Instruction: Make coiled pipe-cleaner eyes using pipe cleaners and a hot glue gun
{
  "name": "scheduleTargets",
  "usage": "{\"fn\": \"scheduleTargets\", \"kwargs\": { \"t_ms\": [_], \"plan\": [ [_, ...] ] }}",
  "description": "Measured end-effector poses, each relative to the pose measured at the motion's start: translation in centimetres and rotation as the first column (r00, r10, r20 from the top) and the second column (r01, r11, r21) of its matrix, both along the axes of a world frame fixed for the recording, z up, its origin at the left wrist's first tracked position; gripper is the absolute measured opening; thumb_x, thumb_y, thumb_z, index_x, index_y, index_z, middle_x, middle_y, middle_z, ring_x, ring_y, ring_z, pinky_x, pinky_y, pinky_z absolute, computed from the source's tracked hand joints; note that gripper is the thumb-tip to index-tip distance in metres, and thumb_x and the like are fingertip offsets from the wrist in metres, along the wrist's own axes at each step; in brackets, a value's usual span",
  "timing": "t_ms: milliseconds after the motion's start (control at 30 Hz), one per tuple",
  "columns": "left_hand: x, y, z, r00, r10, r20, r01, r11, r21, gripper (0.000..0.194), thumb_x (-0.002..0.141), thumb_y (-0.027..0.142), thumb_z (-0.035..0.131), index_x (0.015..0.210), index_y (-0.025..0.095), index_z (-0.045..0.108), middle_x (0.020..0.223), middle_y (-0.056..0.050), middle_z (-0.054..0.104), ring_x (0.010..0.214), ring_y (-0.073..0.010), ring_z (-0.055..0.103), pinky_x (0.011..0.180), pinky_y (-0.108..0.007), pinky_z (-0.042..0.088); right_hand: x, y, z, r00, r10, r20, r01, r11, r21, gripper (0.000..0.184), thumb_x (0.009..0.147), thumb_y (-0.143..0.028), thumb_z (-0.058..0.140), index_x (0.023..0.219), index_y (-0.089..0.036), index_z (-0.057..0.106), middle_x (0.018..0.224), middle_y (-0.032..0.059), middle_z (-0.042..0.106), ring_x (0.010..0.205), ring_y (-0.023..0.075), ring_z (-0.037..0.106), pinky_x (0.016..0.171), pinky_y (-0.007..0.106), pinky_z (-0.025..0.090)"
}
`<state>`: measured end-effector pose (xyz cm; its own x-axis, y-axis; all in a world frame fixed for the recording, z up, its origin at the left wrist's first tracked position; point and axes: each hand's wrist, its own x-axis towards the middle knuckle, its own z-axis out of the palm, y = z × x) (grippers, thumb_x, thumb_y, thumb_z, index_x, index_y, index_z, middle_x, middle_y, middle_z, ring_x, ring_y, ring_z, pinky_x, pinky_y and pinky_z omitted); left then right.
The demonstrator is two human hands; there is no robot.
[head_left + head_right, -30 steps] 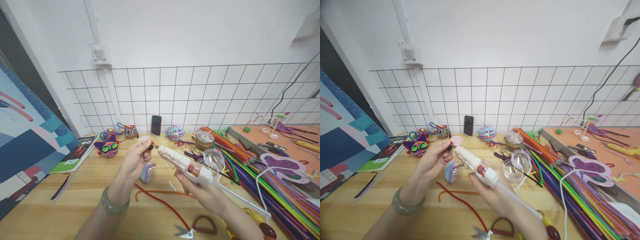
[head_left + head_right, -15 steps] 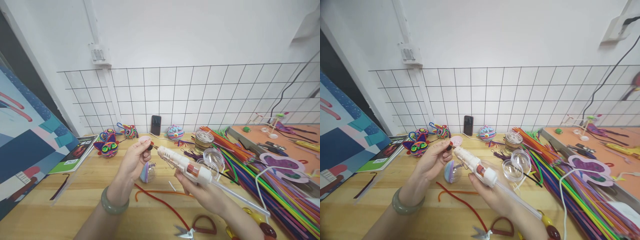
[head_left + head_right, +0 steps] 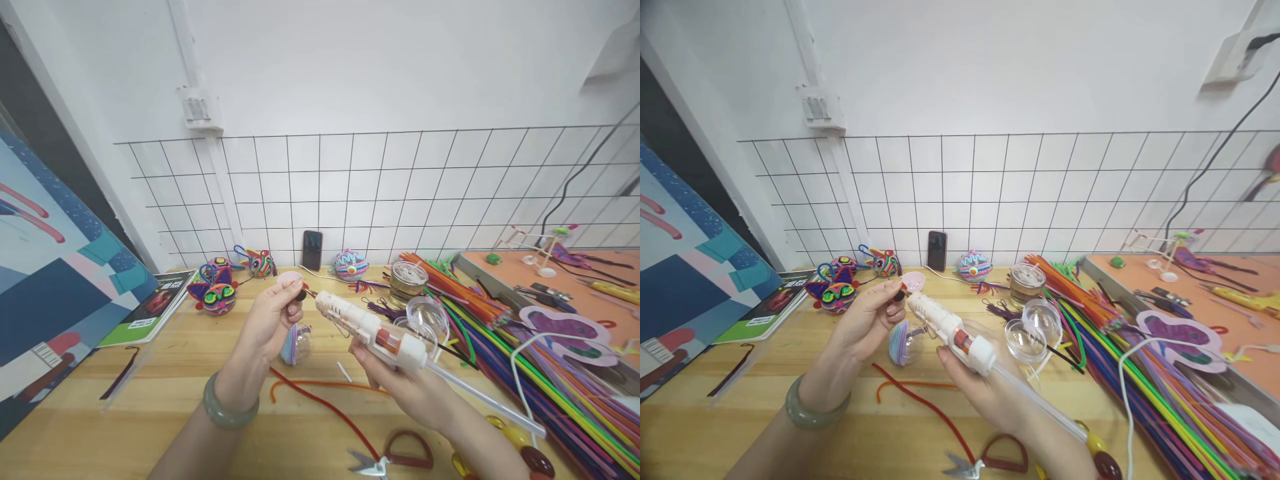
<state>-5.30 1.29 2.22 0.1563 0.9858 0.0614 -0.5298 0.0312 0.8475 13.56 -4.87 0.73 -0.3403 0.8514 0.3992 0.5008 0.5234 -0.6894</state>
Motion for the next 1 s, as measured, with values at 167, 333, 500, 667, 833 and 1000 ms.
{"fn": "scheduleTargets", "kwargs": {
  "t_ms": [167, 333, 500, 667, 833, 1000],
  "plan": [
    [0.03, 0.09, -0.05, 1.000, 0.005, -0.005, -0.005, 1.000, 0.004, 0.017, 0.066, 0.022, 0.068, 0.066, 0.011, 0.056, 0.057, 0.004, 0.044, 0.044, -0.0015, 0.032, 0.040, -0.014, 0.025, -0.06, -0.02, 0.09, 1.000, 0.004, -0.011, -0.004, 1.000, 0.002, 0.019, 0.085, -0.030, 0.042, 0.071, -0.019, 0.047, 0.057, -0.0029, 0.046, 0.050, 0.0107, 0.046, 0.048, 0.021, 0.039],
    [0.01, 0.11, -0.13, 1.000, 0.008, -0.011, -0.008, 1.000, 0.001, 0.017, 0.067, 0.022, 0.068, 0.068, 0.010, 0.056, 0.057, 0.004, 0.044, 0.044, -0.0013, 0.032, 0.040, -0.014, 0.024, -0.08, 0.08, 0.20, 1.000, 0.019, -0.010, -0.019, 1.000, -0.014, 0.021, 0.086, -0.030, 0.041, 0.068, -0.019, 0.045, 0.056, -0.0029, 0.045, 0.050, 0.0105, 0.045, 0.047, 0.021, 0.039],
    [-0.04, 0.05, -0.12, 1.000, 0.013, -0.003, -0.013, 1.000, -0.002, 0.017, 0.066, 0.022, 0.069, 0.066, 0.011, 0.056, 0.057, 0.004, 0.044, 0.044, -0.0015, 0.032, 0.041, -0.014, 0.025, 0.05, 0.08, 0.05, 1.000, 0.002, -0.007, -0.002, 1.000, 0.008, 0.020, 0.085, -0.031, 0.041, 0.070, -0.019, 0.047, 0.057, -0.0028, 0.046, 0.050, 0.0106, 0.045, 0.047, 0.021, 0.039],
    [-0.06, 0.05, -0.05, 1.000, 0.016, -0.003, -0.016, 1.000, -0.005, 0.017, 0.065, 0.022, 0.069, 0.069, 0.010, 0.057, 0.058, 0.004, 0.044, 0.044, -0.0012, 0.032, 0.040, -0.014, 0.025, 0.06, 0.09, -0.05, 1.000, 0.007, 0.008, -0.007, 1.000, 0.009, 0.020, 0.086, -0.030, 0.041, 0.069, -0.019, 0.046, 0.057, -0.0030, 0.045, 0.050, 0.0105, 0.045, 0.048, 0.021, 0.039],
    [-0.05, 0.11, -0.07, 1.000, 0.020, -0.005, -0.020, 1.000, -0.004, 0.016, 0.066, 0.021, 0.068, 0.070, 0.010, 0.058, 0.058, 0.003, 0.046, 0.044, -0.0010, 0.032, 0.040, -0.014, 0.026, 0.08, 0.12, -0.33, 1.000, 0.008, -0.025, -0.009, 1.000, -0.028, 0.020, 0.086, -0.030, 0.043, 0.069, -0.020, 0.043, 0.058, -0.0037, 0.043, 0.050, 0.0097, 0.044, 0.046, 0.020, 0.038],
    [-0.04, 0.13, 0.01, 1.000, 0.028, -0.005, -0.028, 1.000, -0.003, 0.015, 0.066, 0.021, 0.069, 0.070, 0.010, 0.059, 0.058, 0.003, 0.047, 0.044, -0.0010, 0.033, 0.040, -0.014, 0.026, 0.12, 0.03, -0.30, 0.999, 0.032, -0.037, -0.034, 0.998, -0.045, 0.019, 0.086, -0.030, 0.043, 0.071, -0.019, 0.044, 0.059, -0.0035, 0.044, 0.051, 0.0100, 0.045, 0.047, 0.020, 0.039]
  ]
}}
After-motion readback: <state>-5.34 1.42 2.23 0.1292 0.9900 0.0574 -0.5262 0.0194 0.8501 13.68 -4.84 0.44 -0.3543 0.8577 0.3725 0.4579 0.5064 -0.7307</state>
